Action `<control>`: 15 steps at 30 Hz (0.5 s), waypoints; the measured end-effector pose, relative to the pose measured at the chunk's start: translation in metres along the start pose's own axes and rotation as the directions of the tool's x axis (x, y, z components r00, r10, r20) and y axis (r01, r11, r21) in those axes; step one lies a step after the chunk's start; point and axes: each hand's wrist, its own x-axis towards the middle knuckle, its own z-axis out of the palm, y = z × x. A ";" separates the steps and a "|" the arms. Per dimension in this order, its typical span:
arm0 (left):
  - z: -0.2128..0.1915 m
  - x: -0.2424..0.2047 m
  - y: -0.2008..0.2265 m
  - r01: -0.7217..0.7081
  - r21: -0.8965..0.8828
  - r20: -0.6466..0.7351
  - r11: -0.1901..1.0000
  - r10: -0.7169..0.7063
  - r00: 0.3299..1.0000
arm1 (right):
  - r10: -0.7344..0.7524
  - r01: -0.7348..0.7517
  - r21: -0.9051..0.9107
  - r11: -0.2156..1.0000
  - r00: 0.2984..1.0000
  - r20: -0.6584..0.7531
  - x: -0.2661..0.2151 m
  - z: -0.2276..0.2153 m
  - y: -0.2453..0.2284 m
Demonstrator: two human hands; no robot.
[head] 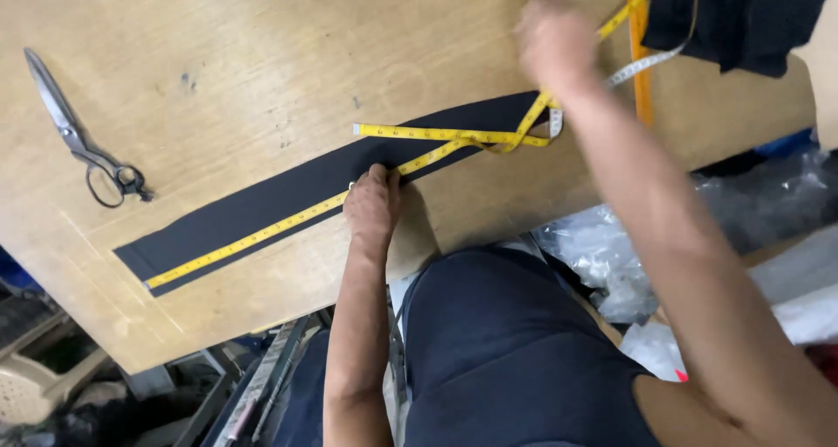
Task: The person cuts a piece of black fabric into strips using scissors on a wooden table. They then measure and mark the fabric with a measuring tape and chalk.
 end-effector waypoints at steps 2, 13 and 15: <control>-0.006 -0.002 0.004 0.015 0.018 0.061 1.000 -0.016 0.998 | -0.204 -0.006 -0.537 0.843 0.922 -0.329 0.082 0.036 0.090; -0.004 0.001 -0.003 0.031 -0.065 0.104 0.997 -0.024 0.994 | 0.155 -0.154 0.023 0.988 0.987 -0.035 0.001 -0.024 -0.060; -0.005 0.003 -0.001 0.036 -0.080 0.102 0.996 -0.028 0.994 | 0.230 -0.232 0.110 0.966 0.973 0.033 -0.024 -0.047 -0.093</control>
